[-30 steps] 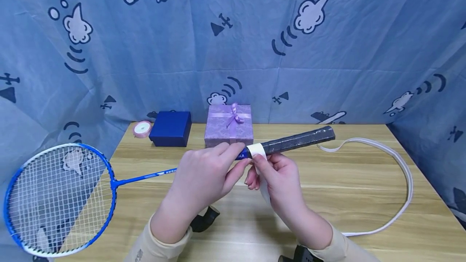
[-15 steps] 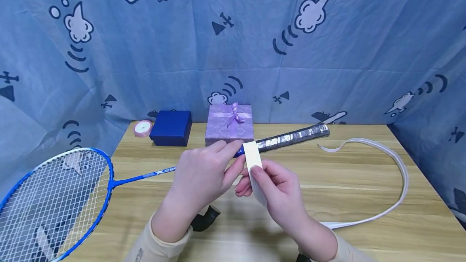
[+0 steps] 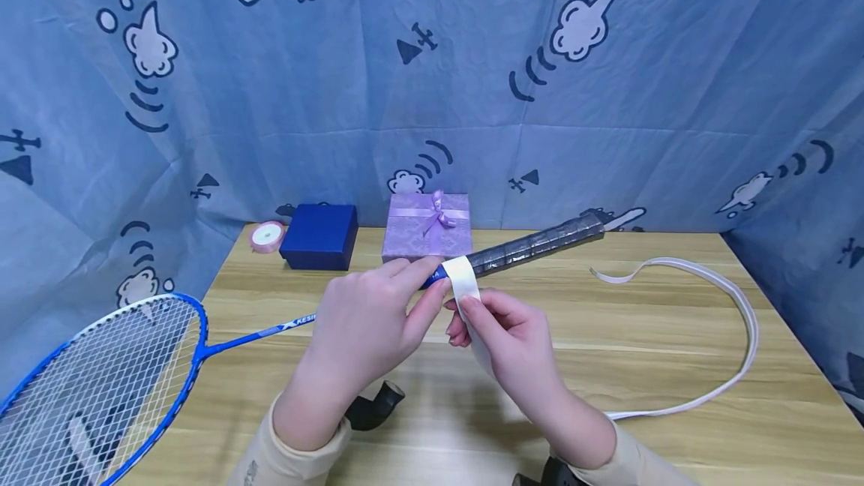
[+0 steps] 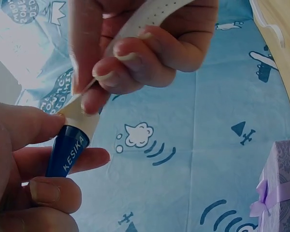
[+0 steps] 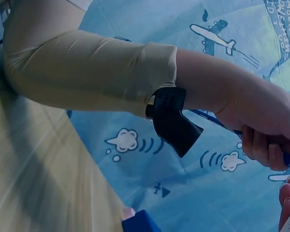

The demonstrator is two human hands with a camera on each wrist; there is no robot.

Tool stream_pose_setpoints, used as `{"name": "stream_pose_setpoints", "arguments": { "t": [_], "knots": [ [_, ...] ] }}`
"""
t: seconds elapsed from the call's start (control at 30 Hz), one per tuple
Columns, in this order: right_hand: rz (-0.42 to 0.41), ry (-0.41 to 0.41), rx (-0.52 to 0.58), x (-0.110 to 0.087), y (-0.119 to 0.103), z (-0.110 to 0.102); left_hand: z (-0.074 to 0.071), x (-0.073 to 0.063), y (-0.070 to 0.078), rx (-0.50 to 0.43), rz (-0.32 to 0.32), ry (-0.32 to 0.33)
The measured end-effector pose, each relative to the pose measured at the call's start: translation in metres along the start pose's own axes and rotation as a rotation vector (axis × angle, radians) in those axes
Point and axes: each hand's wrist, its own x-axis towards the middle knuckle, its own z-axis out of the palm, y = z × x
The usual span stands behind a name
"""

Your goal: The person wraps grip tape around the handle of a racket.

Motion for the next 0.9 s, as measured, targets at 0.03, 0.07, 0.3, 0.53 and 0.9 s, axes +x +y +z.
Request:
{"name": "stream_pose_setpoints", "arguments": {
  "t": [0.03,0.07,0.3,0.53,0.9],
  "knots": [
    [0.003,0.002,-0.008,0.0006,0.0007,-0.0004,-0.0006,0.0003,0.0003,-0.009,-0.003,-0.01],
    [0.007,0.003,-0.017,0.0012,0.0013,-0.0008,-0.0012,0.0005,0.0005,-0.014,-0.006,-0.02],
    [0.056,0.021,-0.04,0.0034,0.0032,-0.0021,-0.0022,0.0008,0.0009,-0.007,-0.016,-0.071],
    [-0.013,0.001,-0.037,0.0014,0.0032,-0.0011,-0.003,0.0021,0.0016,-0.011,-0.039,-0.107],
    [0.07,0.026,-0.068,0.0029,0.0029,-0.0019,-0.0022,0.0027,0.0039,-0.087,-0.012,-0.117]
  ]
}}
